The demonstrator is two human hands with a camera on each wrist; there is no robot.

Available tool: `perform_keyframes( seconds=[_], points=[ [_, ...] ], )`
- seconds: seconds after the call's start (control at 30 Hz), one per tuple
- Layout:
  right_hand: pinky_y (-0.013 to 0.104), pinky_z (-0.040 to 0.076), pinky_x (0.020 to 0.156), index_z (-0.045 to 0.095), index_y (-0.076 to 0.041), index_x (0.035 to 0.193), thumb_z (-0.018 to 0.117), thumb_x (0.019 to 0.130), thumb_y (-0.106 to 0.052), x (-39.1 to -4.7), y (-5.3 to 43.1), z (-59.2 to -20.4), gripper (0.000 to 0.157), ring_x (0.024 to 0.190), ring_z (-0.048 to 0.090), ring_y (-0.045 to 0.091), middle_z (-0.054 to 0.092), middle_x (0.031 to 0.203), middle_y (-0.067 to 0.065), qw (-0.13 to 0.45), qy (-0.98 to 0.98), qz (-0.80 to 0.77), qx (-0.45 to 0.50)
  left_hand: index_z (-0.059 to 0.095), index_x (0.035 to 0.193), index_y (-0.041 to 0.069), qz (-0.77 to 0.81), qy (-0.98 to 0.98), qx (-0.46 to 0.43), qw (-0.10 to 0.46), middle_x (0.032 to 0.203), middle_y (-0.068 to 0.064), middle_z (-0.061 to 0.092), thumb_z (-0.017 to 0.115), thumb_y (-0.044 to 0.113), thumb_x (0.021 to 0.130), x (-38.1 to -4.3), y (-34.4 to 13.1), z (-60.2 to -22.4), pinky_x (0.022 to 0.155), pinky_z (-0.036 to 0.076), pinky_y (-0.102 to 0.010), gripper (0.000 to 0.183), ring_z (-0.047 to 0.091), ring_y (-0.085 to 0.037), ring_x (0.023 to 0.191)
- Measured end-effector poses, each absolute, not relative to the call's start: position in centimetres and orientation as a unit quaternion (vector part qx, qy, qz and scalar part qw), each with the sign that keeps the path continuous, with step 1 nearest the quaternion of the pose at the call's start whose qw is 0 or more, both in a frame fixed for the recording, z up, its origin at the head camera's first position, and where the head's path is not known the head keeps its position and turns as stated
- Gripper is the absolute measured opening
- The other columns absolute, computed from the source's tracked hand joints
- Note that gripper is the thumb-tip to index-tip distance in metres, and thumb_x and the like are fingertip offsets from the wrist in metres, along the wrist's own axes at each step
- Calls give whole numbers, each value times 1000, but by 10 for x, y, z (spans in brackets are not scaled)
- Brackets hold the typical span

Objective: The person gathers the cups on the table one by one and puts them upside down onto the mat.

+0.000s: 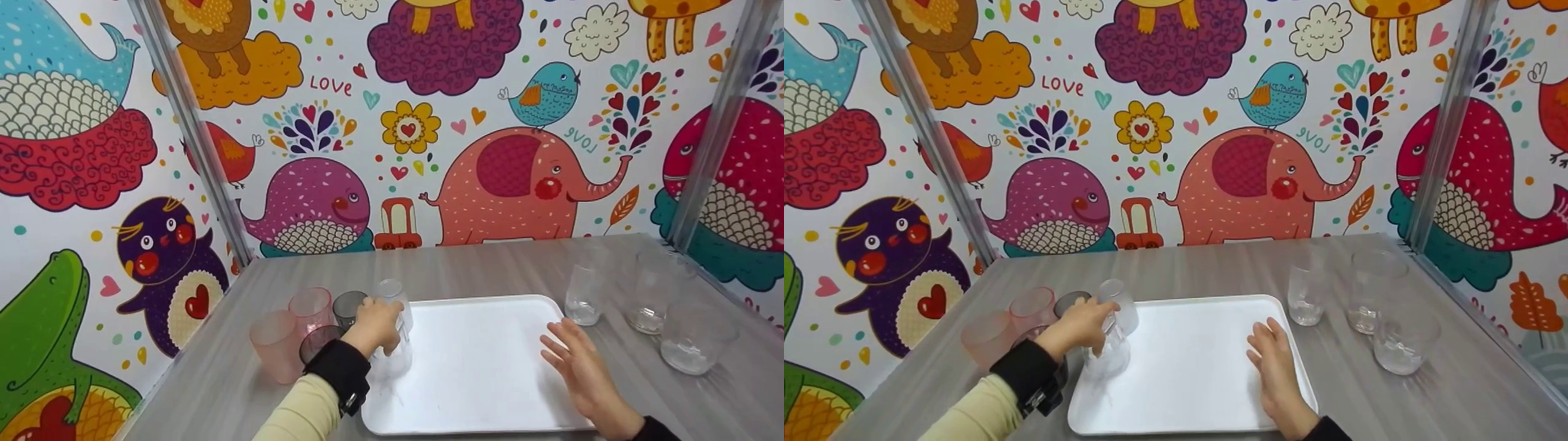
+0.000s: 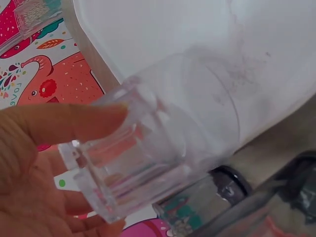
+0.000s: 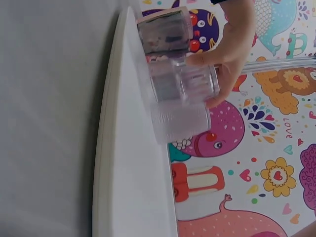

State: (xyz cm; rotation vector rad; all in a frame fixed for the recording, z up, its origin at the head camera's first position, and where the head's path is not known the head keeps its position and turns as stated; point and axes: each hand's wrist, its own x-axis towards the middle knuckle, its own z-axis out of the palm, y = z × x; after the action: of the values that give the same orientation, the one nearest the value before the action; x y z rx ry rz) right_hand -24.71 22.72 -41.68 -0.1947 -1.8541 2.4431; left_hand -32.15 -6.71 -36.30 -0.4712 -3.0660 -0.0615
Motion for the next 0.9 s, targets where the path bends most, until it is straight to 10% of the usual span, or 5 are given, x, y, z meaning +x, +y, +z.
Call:
perform_keyframes(
  seconds=[0.37,0.6,0.9],
  points=[
    [20,42,83,21,2,140,55,90,-15,-244,254,-399,63,110,47,19,42,130,21,59,-856,510,63,58,113,11,-20,-987,-161,5,105,-16,59,83,10,51,-325,-70,-365,78,40,-41,67,45,-30,91],
    [57,43,84,20,5,138,63,85,-20,-241,283,-399,72,107,50,45,47,122,29,73,-914,378,132,57,119,12,-56,-987,-152,3,110,-16,59,84,13,52,-326,-72,-366,82,41,-43,72,46,-31,95],
    [60,46,70,24,8,134,68,80,-15,-237,321,-413,74,102,49,52,47,118,35,77,-929,328,153,56,118,11,-53,-987,-146,33,107,-17,58,84,15,51,-328,-78,-374,77,45,-43,73,48,-33,95]
  ],
)
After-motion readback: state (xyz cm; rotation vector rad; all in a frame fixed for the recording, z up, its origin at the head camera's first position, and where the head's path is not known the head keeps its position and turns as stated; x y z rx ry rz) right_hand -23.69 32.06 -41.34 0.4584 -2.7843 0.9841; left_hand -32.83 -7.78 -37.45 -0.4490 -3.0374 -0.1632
